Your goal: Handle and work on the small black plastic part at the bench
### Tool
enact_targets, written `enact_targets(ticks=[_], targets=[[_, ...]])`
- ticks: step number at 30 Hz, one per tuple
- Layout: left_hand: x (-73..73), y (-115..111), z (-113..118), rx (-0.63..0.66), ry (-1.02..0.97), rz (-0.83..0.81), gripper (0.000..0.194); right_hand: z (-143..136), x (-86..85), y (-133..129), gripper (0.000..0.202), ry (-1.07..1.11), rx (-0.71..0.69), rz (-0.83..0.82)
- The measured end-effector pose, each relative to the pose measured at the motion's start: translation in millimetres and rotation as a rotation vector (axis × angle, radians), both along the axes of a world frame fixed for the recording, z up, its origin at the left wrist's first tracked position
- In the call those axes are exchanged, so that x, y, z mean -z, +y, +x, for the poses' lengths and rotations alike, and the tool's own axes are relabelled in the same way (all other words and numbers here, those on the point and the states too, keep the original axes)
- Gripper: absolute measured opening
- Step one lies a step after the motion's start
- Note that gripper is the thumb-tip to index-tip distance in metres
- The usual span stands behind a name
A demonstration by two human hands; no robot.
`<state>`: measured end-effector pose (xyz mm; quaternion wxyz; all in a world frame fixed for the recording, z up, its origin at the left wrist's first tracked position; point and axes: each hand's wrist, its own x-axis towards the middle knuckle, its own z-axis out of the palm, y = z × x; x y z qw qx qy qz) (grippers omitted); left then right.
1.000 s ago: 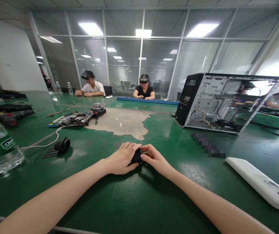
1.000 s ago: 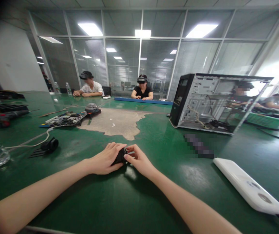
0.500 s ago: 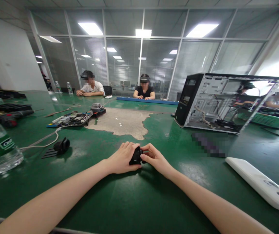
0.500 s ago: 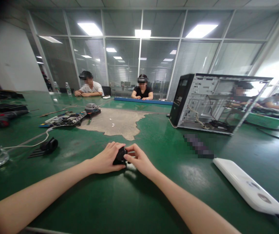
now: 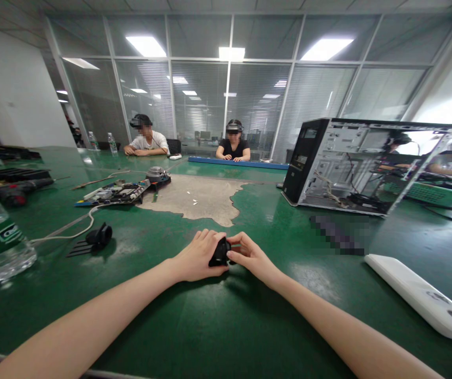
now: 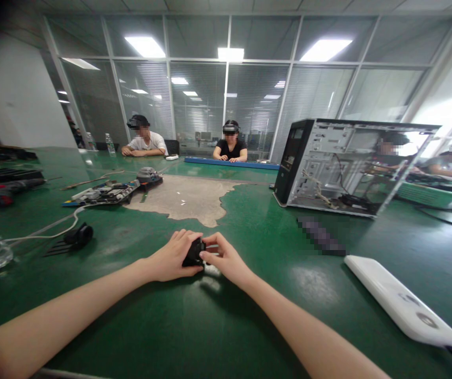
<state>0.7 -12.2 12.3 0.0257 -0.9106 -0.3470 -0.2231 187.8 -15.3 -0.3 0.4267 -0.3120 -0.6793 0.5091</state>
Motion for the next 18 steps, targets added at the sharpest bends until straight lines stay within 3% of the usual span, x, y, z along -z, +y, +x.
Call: enact_targets(ticks=[9, 14, 18], targets=[[1.3, 2.6, 0.0, 0.015, -0.030, -0.010, 0.063, 0.2, 1.6, 2.1, 0.033, -0.056, 0.023, 0.004], [0.4, 2.5, -0.2, 0.010, -0.002, -0.001, 0.064, 0.9, -1.2, -0.4, 0.031, -0.032, -0.027, 0.024], [0.1, 2.1, 0.0, 0.006, -0.003, -0.002, 0.061, 0.0, 1.0, -0.5, 0.026, -0.024, 0.011, 0.014]])
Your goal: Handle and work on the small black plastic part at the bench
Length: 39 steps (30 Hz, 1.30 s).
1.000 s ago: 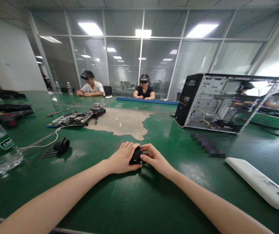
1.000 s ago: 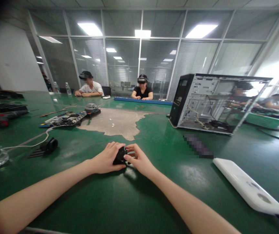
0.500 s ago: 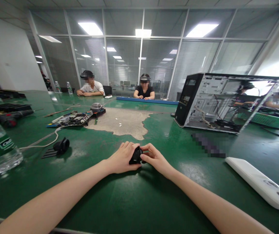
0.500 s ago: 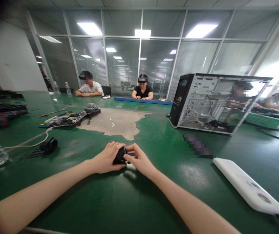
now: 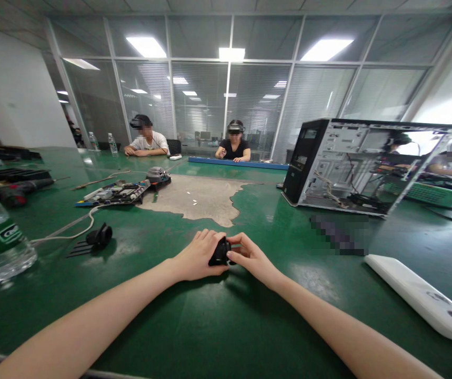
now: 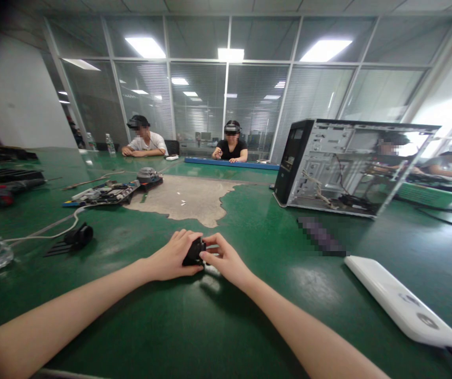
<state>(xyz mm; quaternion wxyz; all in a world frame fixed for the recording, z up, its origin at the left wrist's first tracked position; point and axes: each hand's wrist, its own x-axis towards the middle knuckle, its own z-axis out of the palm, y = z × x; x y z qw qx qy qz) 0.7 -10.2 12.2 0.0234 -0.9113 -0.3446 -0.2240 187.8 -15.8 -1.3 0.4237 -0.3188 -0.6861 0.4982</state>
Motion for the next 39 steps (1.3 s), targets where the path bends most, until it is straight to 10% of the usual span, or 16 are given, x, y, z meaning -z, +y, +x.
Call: enact_targets(ticks=[39], targets=[[-0.3, 0.3, 0.3, -0.016, 0.013, -0.005, 0.060, -1.7, 0.2, 2.0, 0.025, 0.016, 0.003, -0.007]])
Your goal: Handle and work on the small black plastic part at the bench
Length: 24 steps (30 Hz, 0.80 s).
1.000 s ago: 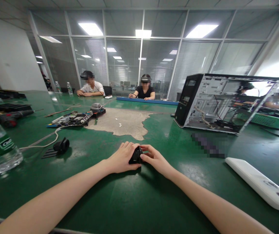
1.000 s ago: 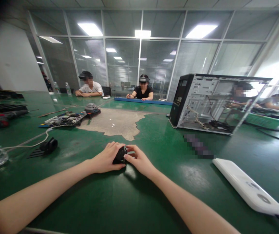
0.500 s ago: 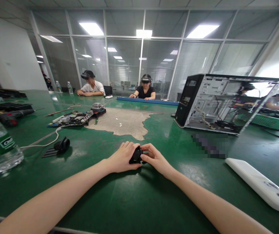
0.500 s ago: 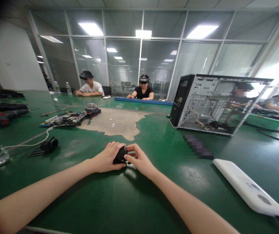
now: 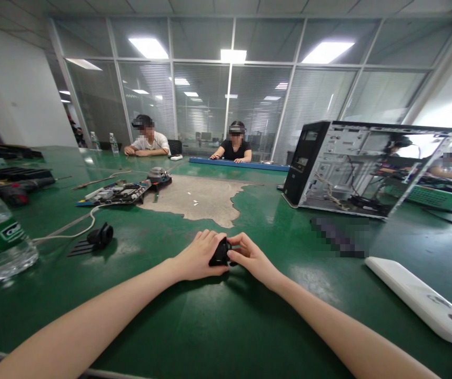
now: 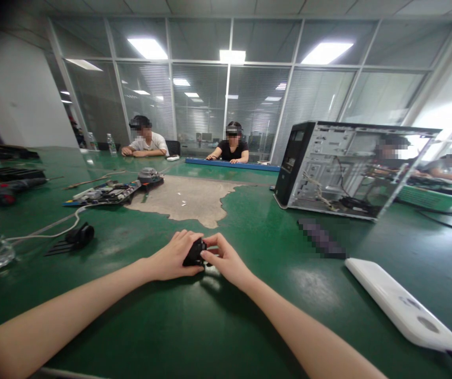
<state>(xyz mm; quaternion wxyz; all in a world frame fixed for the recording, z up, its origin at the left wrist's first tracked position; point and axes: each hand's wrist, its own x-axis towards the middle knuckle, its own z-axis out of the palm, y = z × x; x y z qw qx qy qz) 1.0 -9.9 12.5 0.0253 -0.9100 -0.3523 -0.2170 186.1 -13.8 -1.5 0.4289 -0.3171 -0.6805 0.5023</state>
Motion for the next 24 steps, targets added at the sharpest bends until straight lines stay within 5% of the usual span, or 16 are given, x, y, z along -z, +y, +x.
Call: enact_targets(ticks=[24], targets=[[0.2, 0.7, 0.1, 0.003, -0.003, 0.002, 0.063, 2.9, -1.6, 2.0, 0.033, -0.024, -0.043, -0.033]])
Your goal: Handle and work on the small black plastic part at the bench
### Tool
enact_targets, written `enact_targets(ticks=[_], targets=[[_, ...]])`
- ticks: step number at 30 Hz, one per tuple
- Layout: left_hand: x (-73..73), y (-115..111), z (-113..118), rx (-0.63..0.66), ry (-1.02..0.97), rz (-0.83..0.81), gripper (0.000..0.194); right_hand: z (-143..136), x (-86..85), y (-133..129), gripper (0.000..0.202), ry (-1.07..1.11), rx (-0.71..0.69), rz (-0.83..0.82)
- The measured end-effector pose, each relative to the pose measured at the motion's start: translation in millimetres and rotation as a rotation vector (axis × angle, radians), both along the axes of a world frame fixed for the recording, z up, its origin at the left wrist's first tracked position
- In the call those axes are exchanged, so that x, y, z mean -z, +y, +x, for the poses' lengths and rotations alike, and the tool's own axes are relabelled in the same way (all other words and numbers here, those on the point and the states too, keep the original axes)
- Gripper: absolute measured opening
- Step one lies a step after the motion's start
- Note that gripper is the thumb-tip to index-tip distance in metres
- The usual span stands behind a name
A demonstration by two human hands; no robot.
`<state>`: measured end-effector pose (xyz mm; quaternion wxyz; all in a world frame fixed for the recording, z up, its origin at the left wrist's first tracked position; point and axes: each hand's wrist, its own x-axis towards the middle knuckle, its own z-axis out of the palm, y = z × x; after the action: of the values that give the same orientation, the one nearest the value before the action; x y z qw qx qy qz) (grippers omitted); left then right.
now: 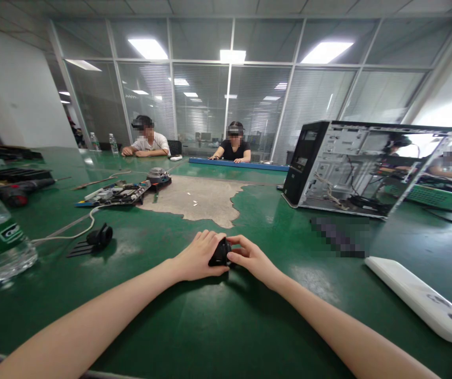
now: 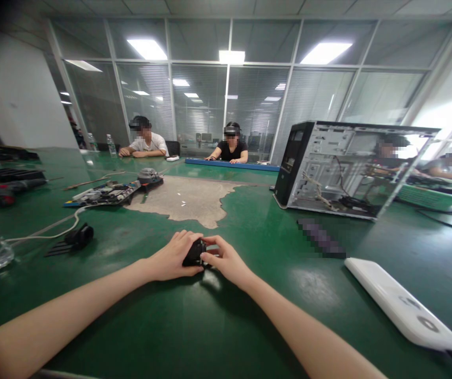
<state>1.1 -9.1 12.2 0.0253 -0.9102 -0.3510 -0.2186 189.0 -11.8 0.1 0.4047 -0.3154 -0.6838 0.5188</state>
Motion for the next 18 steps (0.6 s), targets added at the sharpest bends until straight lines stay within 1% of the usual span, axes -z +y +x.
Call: enact_targets(ticks=[2, 4, 9, 13, 18], targets=[[-0.3, -0.2, -0.1, 0.002, 0.000, 0.001, 0.063, 0.6, -0.9, -0.8, 0.032, 0.034, -0.030, 0.007], [-0.3, -0.3, 0.0, 0.003, -0.003, 0.002, 0.062, 0.4, -0.7, -1.5, 0.033, 0.066, -0.030, 0.011], [0.5, 0.5, 0.9, -0.007, -0.003, 0.006, 0.062, -1.7, 2.0, -1.2, 0.025, 0.048, 0.029, -0.002], [-0.1, 0.9, 1.1, -0.003, -0.010, -0.008, 0.062, -2.6, 2.2, 0.0, 0.030, 0.029, 0.073, 0.012], [-0.7, 1.0, 0.3, 0.005, -0.014, -0.014, 0.063, -1.0, -0.4, -1.5, 0.032, 0.026, 0.015, -0.009]])
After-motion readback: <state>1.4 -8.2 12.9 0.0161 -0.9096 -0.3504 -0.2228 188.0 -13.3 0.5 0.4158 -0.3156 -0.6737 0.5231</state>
